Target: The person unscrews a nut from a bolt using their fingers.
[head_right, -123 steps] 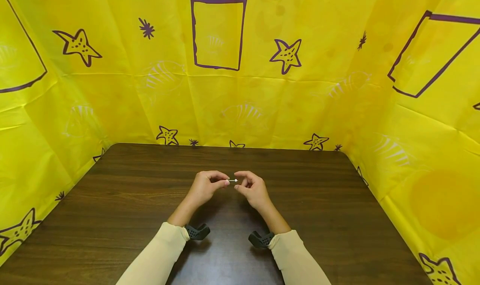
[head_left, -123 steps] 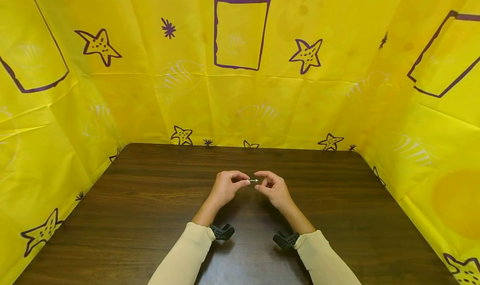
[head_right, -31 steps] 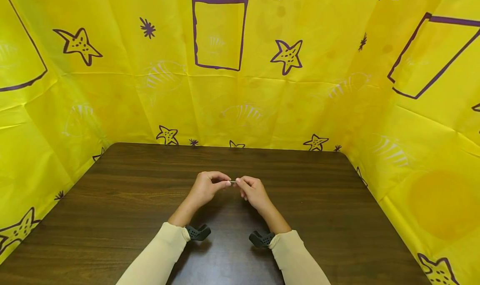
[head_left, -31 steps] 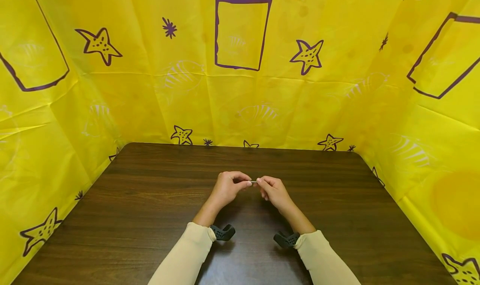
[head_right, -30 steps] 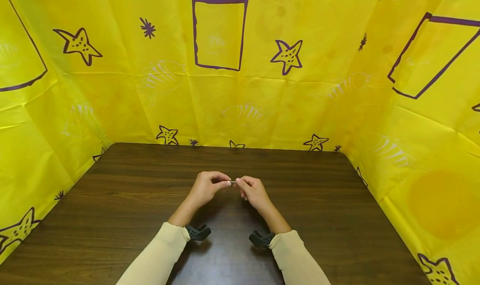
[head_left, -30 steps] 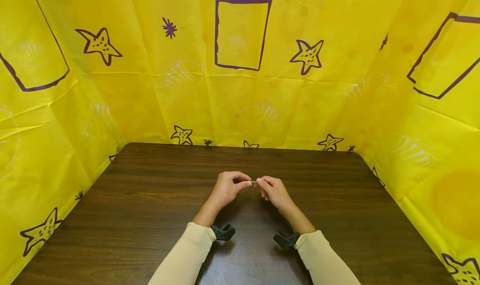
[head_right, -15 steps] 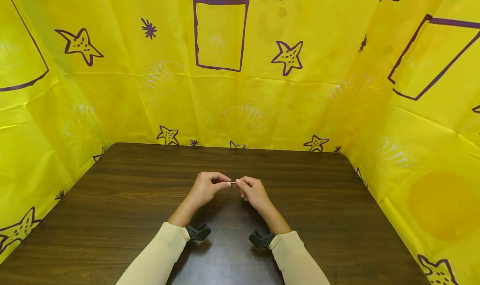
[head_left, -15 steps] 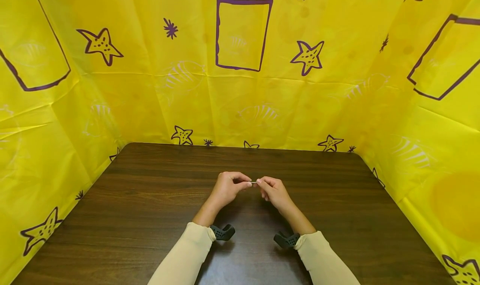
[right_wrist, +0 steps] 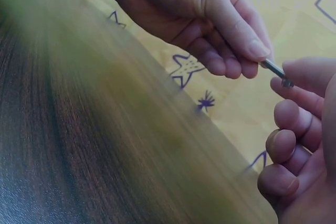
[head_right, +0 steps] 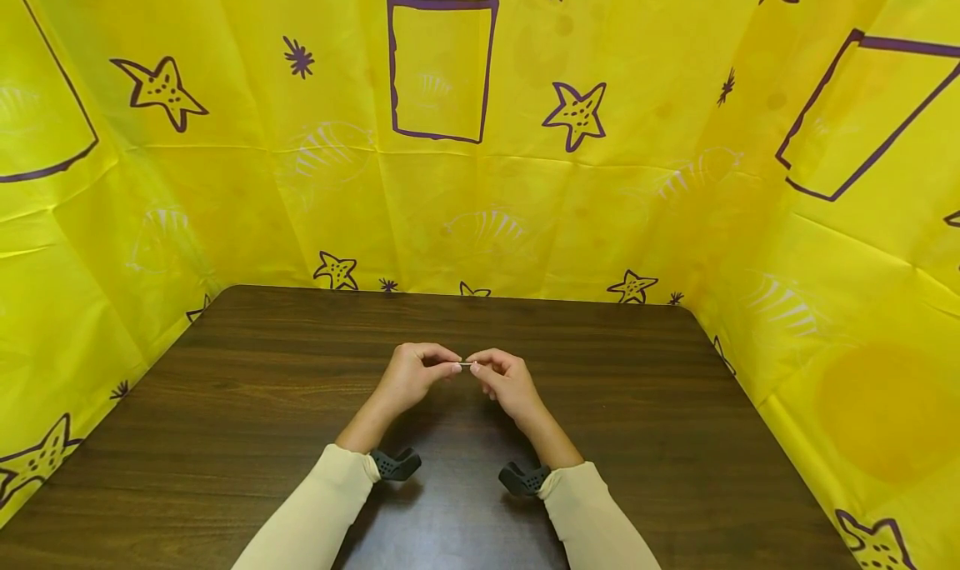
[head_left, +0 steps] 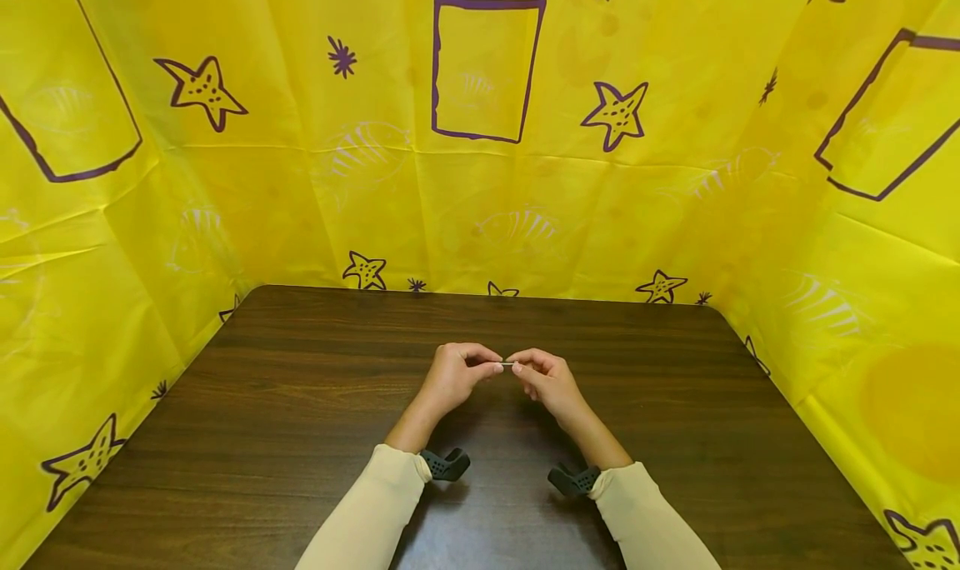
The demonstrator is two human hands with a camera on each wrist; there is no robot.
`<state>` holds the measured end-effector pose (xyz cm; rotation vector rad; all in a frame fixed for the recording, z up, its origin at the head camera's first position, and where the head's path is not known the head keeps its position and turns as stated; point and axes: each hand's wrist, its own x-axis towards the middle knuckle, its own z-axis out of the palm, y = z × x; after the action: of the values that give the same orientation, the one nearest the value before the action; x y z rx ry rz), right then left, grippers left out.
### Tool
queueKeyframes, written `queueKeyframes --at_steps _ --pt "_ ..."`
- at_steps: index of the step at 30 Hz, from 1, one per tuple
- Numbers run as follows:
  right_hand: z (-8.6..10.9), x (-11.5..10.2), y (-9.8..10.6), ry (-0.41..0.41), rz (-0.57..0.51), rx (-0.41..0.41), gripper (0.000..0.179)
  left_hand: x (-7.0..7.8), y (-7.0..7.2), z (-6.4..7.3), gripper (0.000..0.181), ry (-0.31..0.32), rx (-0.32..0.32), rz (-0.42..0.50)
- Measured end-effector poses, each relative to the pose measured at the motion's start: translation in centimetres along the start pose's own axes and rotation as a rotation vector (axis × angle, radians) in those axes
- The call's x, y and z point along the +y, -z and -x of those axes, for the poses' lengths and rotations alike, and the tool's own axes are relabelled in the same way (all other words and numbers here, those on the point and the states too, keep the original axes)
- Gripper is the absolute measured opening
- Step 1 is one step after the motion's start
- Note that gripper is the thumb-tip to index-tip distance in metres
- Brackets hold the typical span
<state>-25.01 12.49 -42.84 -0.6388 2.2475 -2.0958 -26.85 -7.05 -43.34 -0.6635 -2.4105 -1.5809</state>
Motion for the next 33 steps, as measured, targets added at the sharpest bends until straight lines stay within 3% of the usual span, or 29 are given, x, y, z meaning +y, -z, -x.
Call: queueKeyframes --at_steps 14,26,29,33 --pt "-0.05 -0.17 -0.15 0.061 -0.017 0.006 0.020 -0.14 -0.03 -0.03 0.004 -0.019 0.020 -0.003" --pt "-0.18 0.18 -0.05 0.076 -0.052 -0.007 0.030 -0.16 0.03 -0.01 0.005 0.014 0.003 0.011" --pt "-0.23 0.15 -0.03 0.066 -0.028 -0.005 0.031 -0.16 0.05 -0.06 0.005 0.021 -0.002 0.010" --pt "-0.16 -0.20 -0.08 -0.010 0.003 0.009 0.025 -0.11 0.06 -0.09 0.004 0.015 -0.007 0.016"
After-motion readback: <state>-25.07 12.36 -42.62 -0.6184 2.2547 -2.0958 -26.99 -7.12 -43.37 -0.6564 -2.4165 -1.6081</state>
